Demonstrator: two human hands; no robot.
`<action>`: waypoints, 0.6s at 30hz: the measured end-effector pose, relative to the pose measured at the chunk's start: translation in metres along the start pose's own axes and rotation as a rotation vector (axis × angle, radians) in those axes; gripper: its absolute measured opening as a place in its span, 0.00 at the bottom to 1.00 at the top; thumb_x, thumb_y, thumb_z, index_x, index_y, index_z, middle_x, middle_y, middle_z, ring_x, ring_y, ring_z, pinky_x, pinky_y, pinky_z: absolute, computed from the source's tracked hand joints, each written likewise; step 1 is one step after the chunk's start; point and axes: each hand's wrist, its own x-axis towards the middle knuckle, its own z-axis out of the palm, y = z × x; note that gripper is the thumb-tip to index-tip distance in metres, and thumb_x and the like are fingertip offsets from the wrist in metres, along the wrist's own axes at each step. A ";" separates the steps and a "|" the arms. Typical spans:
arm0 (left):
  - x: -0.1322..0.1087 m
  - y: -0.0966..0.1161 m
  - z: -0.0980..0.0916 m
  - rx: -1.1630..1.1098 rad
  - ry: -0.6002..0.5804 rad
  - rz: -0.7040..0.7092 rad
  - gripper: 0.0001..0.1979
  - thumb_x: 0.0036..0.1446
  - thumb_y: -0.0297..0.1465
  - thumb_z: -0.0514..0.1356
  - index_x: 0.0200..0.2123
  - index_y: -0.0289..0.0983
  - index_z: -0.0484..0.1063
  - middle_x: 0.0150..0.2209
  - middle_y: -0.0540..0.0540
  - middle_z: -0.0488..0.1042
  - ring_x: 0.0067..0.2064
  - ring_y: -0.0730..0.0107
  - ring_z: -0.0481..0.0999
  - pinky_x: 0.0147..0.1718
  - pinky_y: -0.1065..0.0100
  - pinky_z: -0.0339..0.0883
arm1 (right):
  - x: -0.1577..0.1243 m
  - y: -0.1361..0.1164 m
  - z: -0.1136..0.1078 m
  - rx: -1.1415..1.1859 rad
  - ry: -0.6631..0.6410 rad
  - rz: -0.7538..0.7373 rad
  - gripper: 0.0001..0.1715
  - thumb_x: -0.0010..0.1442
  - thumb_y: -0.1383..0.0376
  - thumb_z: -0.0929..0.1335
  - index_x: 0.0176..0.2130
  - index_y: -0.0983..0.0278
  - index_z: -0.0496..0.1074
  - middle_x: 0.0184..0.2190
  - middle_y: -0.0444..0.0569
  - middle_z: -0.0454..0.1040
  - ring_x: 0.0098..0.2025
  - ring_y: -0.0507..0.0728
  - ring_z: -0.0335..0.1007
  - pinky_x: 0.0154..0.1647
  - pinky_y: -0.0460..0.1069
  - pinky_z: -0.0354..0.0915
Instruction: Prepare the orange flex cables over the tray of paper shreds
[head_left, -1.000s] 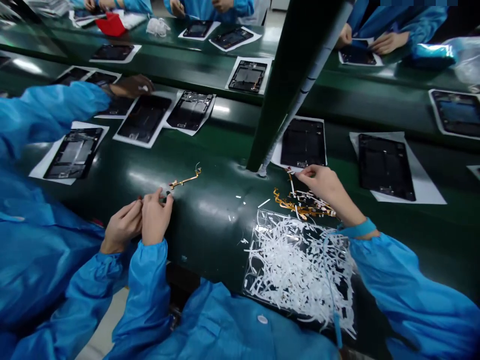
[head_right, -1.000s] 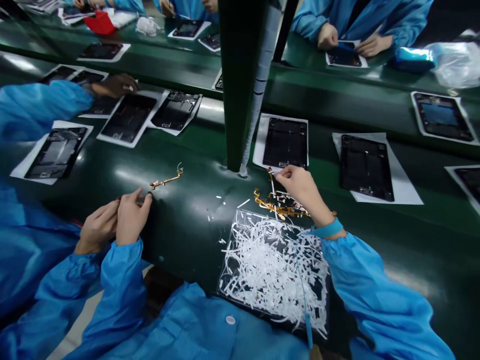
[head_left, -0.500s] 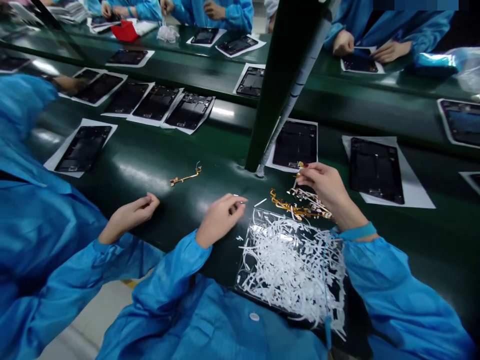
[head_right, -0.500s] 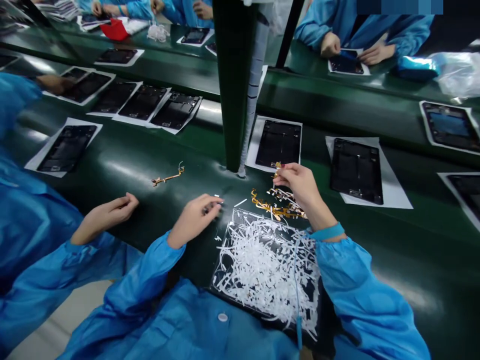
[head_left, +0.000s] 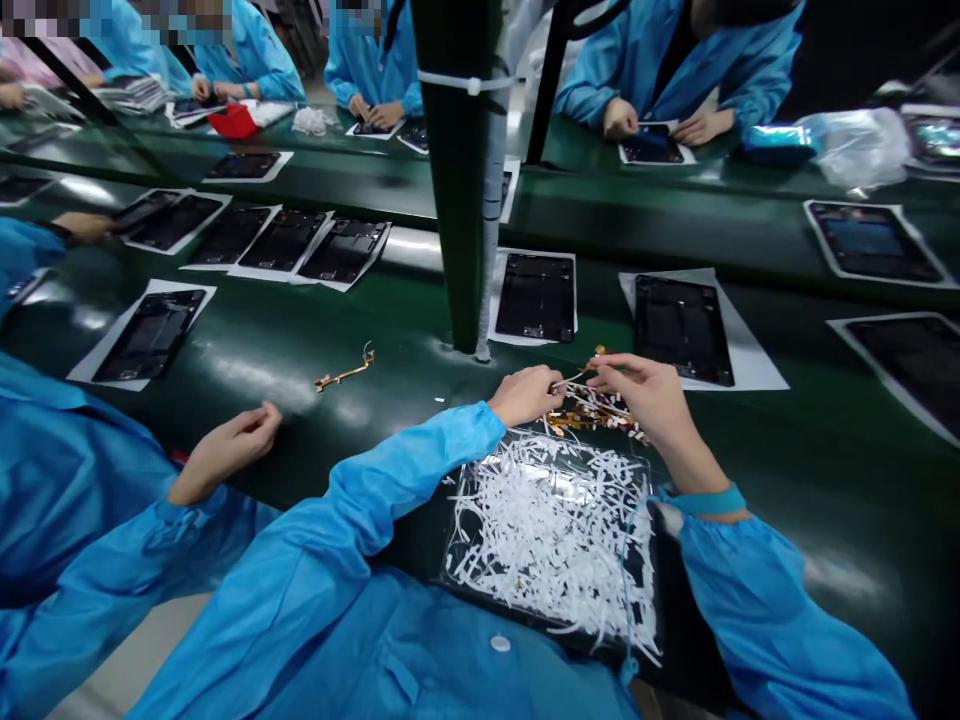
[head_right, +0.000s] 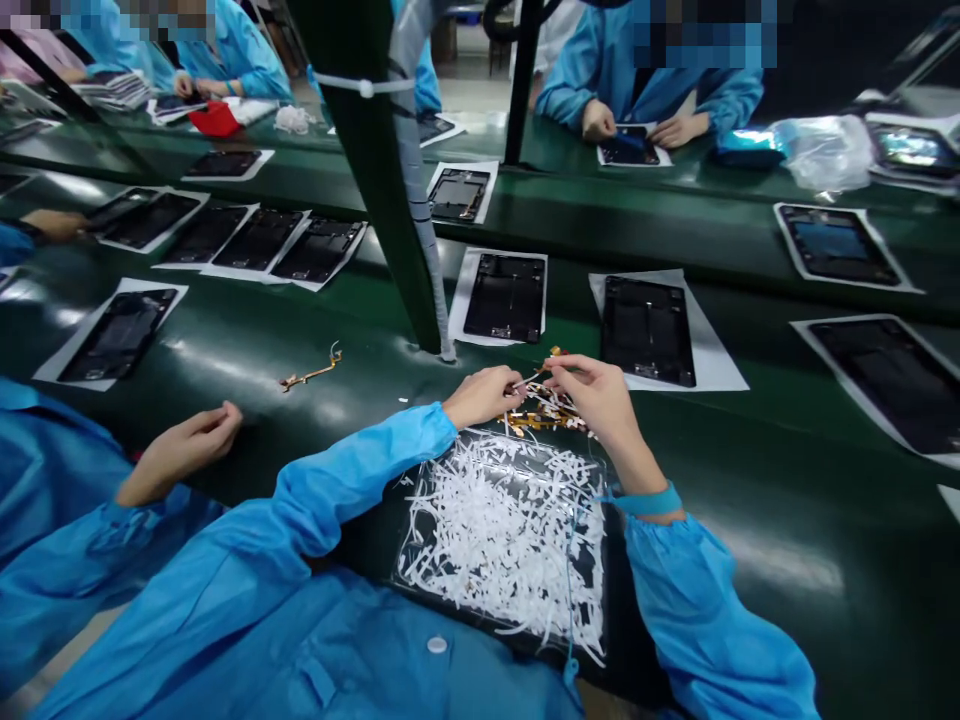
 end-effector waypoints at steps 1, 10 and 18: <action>-0.001 -0.004 0.002 -0.014 0.005 0.005 0.07 0.59 0.26 0.59 0.39 0.36 0.76 0.39 0.42 0.77 0.44 0.55 0.78 0.45 0.58 0.69 | -0.002 0.002 -0.005 -0.004 0.032 -0.014 0.18 0.53 0.52 0.76 0.37 0.63 0.80 0.33 0.51 0.81 0.33 0.59 0.80 0.37 0.55 0.77; -0.002 -0.011 0.000 -0.234 0.018 0.055 0.40 0.54 0.37 0.70 0.66 0.40 0.58 0.59 0.36 0.68 0.45 0.67 0.77 0.42 0.66 0.72 | -0.015 0.011 -0.015 -0.013 0.067 -0.024 0.20 0.57 0.52 0.74 0.45 0.60 0.81 0.32 0.49 0.81 0.33 0.58 0.79 0.33 0.54 0.75; 0.001 -0.014 0.000 -0.137 -0.038 0.044 0.18 0.61 0.30 0.62 0.54 0.38 0.74 0.49 0.42 0.73 0.41 0.67 0.76 0.47 0.61 0.71 | -0.030 -0.002 -0.016 0.076 0.228 -0.081 0.14 0.60 0.55 0.72 0.45 0.56 0.80 0.34 0.48 0.80 0.30 0.57 0.75 0.29 0.53 0.72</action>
